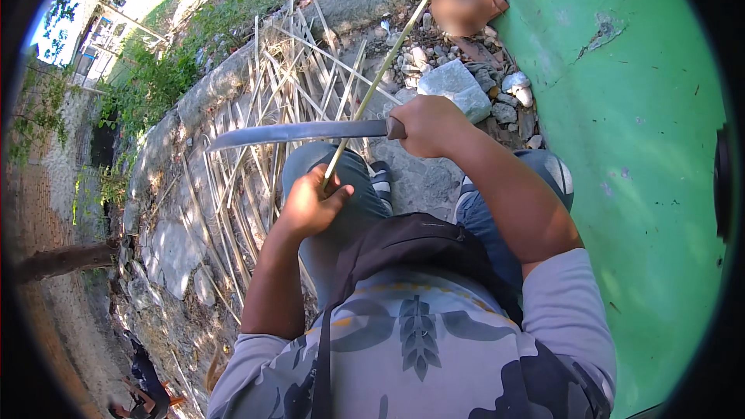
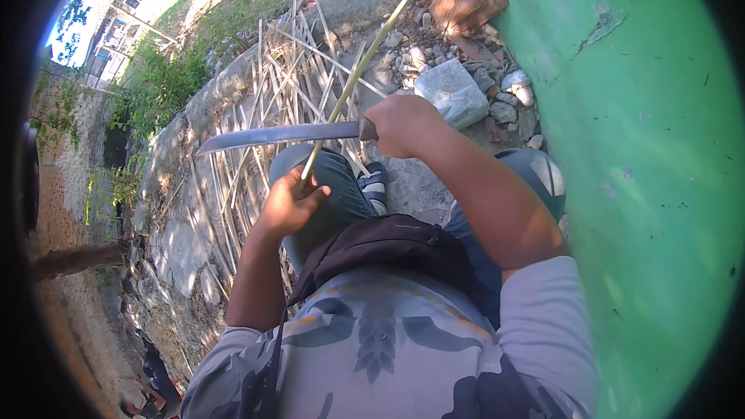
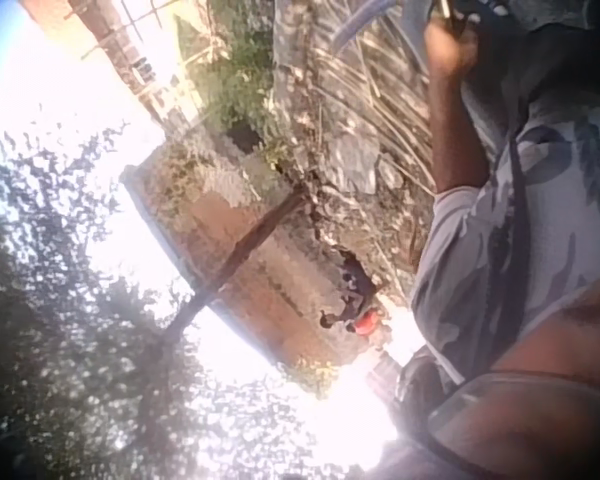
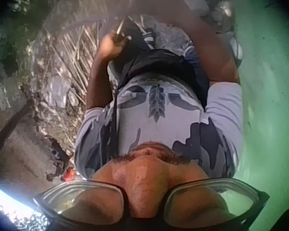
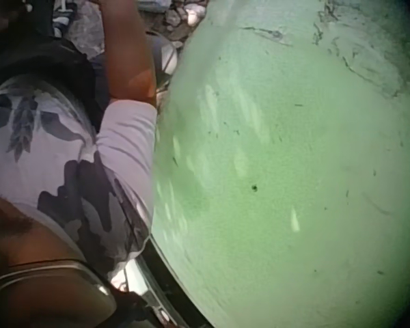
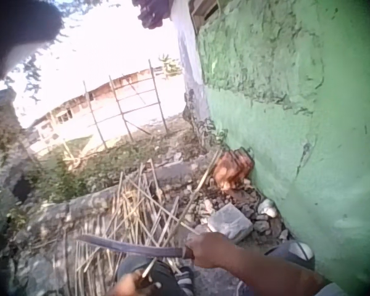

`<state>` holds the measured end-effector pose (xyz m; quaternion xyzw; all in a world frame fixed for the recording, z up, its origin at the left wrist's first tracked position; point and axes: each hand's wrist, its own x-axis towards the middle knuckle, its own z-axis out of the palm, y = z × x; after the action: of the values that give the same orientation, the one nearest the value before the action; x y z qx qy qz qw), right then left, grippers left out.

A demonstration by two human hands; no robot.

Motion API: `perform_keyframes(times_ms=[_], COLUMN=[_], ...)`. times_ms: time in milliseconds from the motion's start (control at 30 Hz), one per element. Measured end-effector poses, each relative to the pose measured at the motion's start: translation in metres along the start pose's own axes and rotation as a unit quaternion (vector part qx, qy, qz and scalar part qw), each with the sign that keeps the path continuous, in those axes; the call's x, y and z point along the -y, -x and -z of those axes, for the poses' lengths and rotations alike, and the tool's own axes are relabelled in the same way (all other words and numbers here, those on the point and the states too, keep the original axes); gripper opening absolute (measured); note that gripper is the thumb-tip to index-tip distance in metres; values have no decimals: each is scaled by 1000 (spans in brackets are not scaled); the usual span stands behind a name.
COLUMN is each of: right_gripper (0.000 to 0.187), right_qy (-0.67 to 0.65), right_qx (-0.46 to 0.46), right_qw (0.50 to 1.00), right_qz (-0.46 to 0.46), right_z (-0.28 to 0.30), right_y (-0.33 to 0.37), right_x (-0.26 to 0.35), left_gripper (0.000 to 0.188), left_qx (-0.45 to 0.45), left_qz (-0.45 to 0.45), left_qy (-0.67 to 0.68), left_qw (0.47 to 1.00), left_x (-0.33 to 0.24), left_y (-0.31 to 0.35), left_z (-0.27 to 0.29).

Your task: The person shaves bamboo sticks using a machete while holding them by hand.

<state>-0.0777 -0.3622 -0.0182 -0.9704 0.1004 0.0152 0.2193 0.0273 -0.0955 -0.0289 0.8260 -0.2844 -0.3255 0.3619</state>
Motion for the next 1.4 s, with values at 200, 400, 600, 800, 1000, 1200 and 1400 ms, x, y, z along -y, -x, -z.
perform_keyframes(times_ms=[200,400,600,800,1000,1200,1400], right_gripper=[16,14,13,16,18,25,19], right_qy=[-129,-91,-47,-128,5,-64,-90], right_qx=[-84,-70,-19,-90,0,-94,-50], right_qw=[982,991,995,976,1000,986,990], right_qz=[-114,-73,-81,-152,-30,-123,-91], right_z=[3,0,10,10,14,3,17], right_y=[-9,-2,-3,-9,1,-14,2], right_x=[-62,-39,-44,-73,-20,-94,-55], left_gripper=[28,27,29,29,32,35,36], left_qx=[49,45,48,52,26,26,22], left_qz=[16,10,-15,-2,28,-5,2], left_qy=[10,13,2,24,-77,-67,-63], left_qw=[999,999,999,998,996,997,998], left_x=[-24,-11,-14,-3,-33,-28,-25], left_y=[-1,4,7,-4,8,0,6], left_z=[2,3,4,4,9,5,6])
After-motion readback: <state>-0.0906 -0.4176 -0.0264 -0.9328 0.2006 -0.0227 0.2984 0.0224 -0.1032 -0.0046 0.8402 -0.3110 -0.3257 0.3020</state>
